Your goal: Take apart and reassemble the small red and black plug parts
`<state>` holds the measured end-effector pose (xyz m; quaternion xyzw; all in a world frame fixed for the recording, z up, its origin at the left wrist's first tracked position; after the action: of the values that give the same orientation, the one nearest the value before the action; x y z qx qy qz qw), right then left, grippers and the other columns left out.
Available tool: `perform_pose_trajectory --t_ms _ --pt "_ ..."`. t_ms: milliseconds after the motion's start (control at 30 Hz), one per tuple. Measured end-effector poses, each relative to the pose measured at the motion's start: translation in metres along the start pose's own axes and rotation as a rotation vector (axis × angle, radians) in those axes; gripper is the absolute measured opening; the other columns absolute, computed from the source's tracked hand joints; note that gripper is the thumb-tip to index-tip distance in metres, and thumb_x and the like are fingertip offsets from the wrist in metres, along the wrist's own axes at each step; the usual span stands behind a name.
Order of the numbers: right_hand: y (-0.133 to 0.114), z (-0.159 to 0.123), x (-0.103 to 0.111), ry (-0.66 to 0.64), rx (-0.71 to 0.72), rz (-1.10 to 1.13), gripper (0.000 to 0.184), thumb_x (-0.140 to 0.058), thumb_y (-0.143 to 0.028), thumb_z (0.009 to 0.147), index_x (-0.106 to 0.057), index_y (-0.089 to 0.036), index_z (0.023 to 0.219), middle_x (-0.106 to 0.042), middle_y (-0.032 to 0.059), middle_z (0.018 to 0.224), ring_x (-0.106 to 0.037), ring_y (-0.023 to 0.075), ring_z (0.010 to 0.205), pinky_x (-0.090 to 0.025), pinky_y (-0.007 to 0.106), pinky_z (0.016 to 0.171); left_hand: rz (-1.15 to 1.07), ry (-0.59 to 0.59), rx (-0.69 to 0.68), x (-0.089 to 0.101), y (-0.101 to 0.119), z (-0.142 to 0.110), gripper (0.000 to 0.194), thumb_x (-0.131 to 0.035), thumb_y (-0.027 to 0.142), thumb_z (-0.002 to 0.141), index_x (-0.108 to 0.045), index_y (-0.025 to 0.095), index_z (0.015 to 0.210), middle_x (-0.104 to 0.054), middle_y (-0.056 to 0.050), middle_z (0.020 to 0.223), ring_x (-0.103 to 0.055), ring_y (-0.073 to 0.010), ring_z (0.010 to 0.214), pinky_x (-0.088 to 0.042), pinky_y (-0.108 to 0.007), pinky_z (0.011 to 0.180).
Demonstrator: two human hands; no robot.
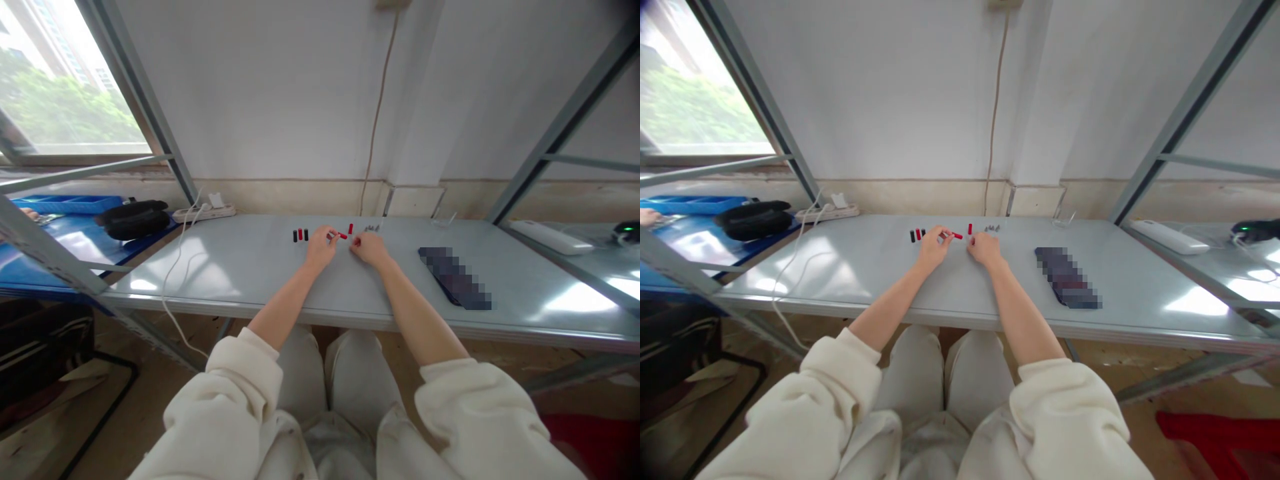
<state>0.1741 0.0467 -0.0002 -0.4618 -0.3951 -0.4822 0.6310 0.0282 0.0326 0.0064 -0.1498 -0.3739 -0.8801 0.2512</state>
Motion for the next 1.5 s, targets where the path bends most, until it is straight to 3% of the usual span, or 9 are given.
perform_pose_trajectory --t_ms 100,367,967,1333,1500 --pt "-0.010 -0.002 0.001 -0.028 0.093 -0.021 0.012 -0.054 -0.024 0.073 -0.063 -0.018 0.077 -0.066 0.0076 0.087 -0.058 0.0209 0.087 -0.039 0.029 0.074 -0.030 0.017 -0.017 0.005 0.002 0.000 0.003 -0.054 0.019 0.076 -0.053 0.020 0.073 -0.060 -0.002 0.077 -0.053 -0.0128 0.069 -0.041 -0.028 0.073" --pt "-0.015 -0.004 0.004 -0.039 0.143 -0.049 0.011 -0.055 -0.022 0.072 -0.063 -0.017 0.077 -0.066 0.0085 0.087 -0.058 0.0207 0.084 -0.038 0.027 0.071 -0.055 0.034 0.013 0.010 0.003 0.001 0.004 -0.051 0.017 0.077 -0.052 0.020 0.074 -0.059 -0.003 0.078 -0.053 -0.0136 0.069 -0.041 -0.027 0.068" --pt "-0.017 -0.008 0.010 0.003 0.210 -0.265 0.017 -0.049 -0.019 0.076 -0.062 -0.014 0.086 -0.065 0.0133 0.092 -0.058 0.0220 0.090 -0.036 0.032 0.079 0.049 -0.157 -0.167 0.004 0.002 -0.003 0.009 -0.037 0.015 0.084 -0.045 0.019 0.082 -0.055 -0.004 0.082 -0.050 -0.0134 0.077 -0.039 -0.025 0.073" --pt "-0.017 -0.010 0.012 0.020 0.161 -0.260 0.018 -0.048 -0.017 0.075 -0.060 -0.013 0.089 -0.064 0.0142 0.094 -0.058 0.0238 0.091 -0.035 0.034 0.079 -0.141 -0.257 -0.005 0.000 0.002 -0.004 0.010 -0.037 0.011 0.082 -0.040 0.020 0.081 -0.055 0.002 0.067 -0.055 -0.0105 0.065 -0.040 -0.023 0.067" --pt "-0.018 -0.009 0.011 0.006 0.170 -0.257 0.018 -0.047 -0.018 0.076 -0.060 -0.013 0.088 -0.063 0.0146 0.095 -0.057 0.0239 0.091 -0.035 0.034 0.080 -0.220 -0.251 0.012 -0.004 0.001 -0.005 0.004 -0.041 0.017 0.083 -0.040 0.021 0.083 -0.057 0.003 0.067 -0.057 -0.0103 0.063 -0.041 -0.023 0.067"
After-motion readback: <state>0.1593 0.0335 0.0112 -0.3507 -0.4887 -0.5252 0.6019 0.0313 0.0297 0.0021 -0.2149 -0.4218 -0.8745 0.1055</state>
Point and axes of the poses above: each hand's wrist, its own z-axis towards the middle knuckle, its own x-axis out of the back of the hand, y = z × x, the point moved 4 cm from there along z, towards the middle knuckle
